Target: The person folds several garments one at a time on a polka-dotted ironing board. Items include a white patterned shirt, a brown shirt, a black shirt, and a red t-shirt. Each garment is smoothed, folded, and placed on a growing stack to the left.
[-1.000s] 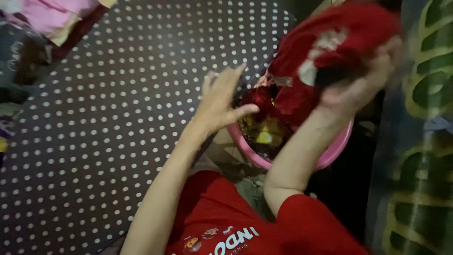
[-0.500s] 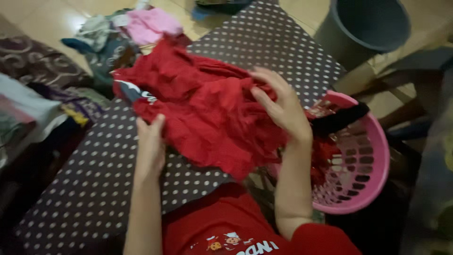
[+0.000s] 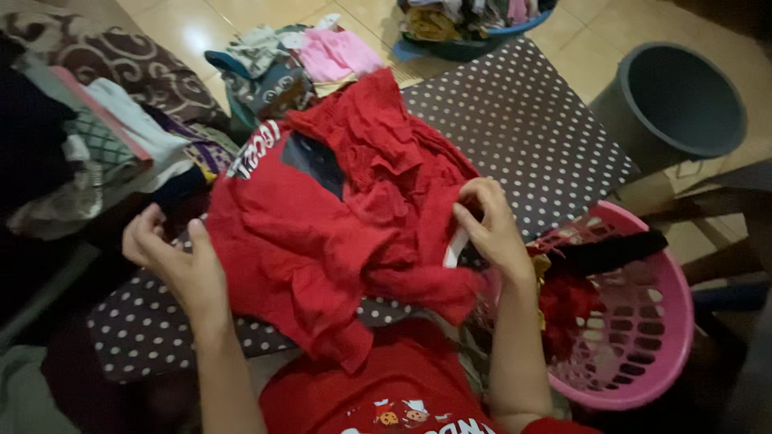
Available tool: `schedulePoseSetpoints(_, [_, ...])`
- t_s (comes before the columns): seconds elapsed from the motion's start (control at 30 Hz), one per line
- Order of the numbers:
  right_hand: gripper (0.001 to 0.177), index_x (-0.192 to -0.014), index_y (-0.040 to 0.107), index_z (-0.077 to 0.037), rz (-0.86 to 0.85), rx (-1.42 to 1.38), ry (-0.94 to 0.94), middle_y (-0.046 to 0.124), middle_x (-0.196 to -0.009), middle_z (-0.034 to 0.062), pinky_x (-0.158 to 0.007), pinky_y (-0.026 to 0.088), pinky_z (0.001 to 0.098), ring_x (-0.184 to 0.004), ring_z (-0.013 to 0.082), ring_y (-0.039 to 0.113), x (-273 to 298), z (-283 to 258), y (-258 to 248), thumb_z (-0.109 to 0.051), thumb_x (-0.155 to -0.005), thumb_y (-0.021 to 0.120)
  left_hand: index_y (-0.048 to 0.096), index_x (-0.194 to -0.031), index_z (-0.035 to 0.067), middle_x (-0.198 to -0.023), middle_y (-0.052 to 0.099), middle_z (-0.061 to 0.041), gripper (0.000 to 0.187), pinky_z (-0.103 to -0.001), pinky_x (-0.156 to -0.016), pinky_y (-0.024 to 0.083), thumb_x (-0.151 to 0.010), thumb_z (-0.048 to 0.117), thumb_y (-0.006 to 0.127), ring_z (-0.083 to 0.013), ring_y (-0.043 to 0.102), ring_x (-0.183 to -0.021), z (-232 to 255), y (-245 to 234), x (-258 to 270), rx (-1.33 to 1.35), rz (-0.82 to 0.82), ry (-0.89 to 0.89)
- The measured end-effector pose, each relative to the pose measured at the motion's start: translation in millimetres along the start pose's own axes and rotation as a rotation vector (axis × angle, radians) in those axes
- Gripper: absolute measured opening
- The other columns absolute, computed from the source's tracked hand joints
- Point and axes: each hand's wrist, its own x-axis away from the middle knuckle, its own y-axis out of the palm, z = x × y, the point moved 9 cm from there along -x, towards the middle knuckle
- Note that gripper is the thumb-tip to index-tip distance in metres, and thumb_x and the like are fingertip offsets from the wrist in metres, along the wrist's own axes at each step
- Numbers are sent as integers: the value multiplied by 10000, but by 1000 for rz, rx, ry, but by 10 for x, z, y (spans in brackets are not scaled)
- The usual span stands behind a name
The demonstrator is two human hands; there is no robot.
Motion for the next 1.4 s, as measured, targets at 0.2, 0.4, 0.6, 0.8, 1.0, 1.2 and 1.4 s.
schedulePoseSetpoints(0.2, [913,-1529,372,-52,37,388,-139,454,-1440,274,-1023,348,573,-1325,450,435,33,-316,248,-289,-786,847,515,-1326,37,-1310,524,-223,812,-516,-1037,398,-639,313,848,-408,489,-1209,858,575,778,-61,-569,343])
schedulePoseSetpoints(0.4, [460,-1272,691,-122,-13,114,138,746,-1233,89,-1021,547,333,-1121,218,723,-28,229,101,3,-842,586,671,-1382,255,-1133,734,-200,616,-419,-907,562,-843,-14,543,-324,720,-1023,435,576,784,-210,-934,-306])
schedulePoseSetpoints(0.6, [438,-1179,751,-80,355,466,45,693,-1205,138,-1016,494,412,-1140,308,630,155,241,-760,84,-818,564,668,-1321,80,-1178,716,-109,424,-340,-787,532,-942,-20,506,-193,674,-907,-159,-858,73,-72,-290,-392])
schedulePoseSetpoints(0.8, [398,-1223,617,-78,31,210,-87,633,-1180,145,-1020,458,468,-1156,306,583,301,-471,-430,-16,-830,629,667,-1260,38,-1023,704,-114,262,-321,-784,498,-1056,177,581,-168,632,-897,-613,-873,246,-107,-340,-456])
schedulePoseSetpoints(1.0, [518,-1200,699,-152,-337,410,-376,715,-1153,82,-1011,442,471,-1120,287,628,421,-942,740,-106,-692,787,658,-1081,28,-999,649,-65,267,-335,-818,497,-1145,251,526,-176,585,-906,-732,-554,181,549,-275,-502])
schedulePoseSetpoints(1.2, [477,-1222,715,-43,296,284,-290,717,-1179,125,-969,518,379,-1085,277,677,410,-476,-855,106,-771,659,664,-1228,112,-1265,684,-71,340,-425,-1095,534,-1128,332,424,-238,661,-1194,-1475,-1059,-18,1101,113,-623])
schedulePoseSetpoints(1.4, [495,-1273,677,0,241,-258,-188,712,-1231,69,-1018,516,308,-1111,192,671,185,4,-1528,-42,-818,487,653,-1274,87,-1251,674,-60,323,-388,-1077,491,-1119,325,500,-217,628,-1152,-2034,-199,141,879,-246,-808])
